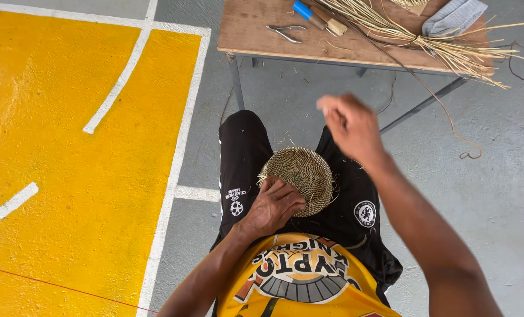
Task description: Weaving a small round basket using fibers.
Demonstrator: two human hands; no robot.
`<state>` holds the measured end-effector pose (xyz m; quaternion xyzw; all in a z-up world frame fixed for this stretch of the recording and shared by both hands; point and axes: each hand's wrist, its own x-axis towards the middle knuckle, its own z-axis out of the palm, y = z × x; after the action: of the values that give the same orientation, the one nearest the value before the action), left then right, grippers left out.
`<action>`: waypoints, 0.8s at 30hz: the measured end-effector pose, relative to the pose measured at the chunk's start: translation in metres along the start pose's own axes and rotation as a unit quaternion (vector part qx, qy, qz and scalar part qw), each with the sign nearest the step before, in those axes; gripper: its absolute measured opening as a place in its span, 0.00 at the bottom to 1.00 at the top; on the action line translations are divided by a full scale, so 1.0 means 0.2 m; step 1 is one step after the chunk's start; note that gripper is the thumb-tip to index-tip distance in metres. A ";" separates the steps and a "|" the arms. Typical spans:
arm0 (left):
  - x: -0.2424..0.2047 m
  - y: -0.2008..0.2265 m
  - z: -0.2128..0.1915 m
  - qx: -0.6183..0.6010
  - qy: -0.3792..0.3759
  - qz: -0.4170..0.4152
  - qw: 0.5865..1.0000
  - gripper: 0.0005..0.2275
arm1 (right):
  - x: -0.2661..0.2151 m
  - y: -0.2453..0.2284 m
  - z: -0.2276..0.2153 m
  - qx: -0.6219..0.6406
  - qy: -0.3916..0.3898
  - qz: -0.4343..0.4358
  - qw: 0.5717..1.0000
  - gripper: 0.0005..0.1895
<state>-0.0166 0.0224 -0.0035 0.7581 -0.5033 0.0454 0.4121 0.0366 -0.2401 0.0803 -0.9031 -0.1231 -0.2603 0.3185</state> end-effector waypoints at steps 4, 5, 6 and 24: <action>0.00 0.01 0.01 0.005 0.007 0.000 1.000 0.07 | 0.49 0.30 0.12 -0.112 0.017 -0.025 0.993 0.07; 0.00 0.01 0.01 0.005 0.001 -0.003 1.000 0.07 | 0.59 0.37 0.17 -0.162 0.032 -0.024 0.986 0.06; -0.01 0.01 0.00 0.004 -0.006 -0.007 1.000 0.08 | 0.70 0.45 0.21 -0.212 0.047 -0.023 0.976 0.05; -0.02 -0.01 0.03 0.023 0.004 -0.002 1.000 0.08 | 0.55 0.22 -0.13 0.206 0.028 0.217 0.954 0.12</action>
<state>-0.0192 0.0220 -0.0095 0.7685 -0.4990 0.0590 0.3962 0.1342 -0.2836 0.1354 -0.8151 0.0337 -0.1794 0.5498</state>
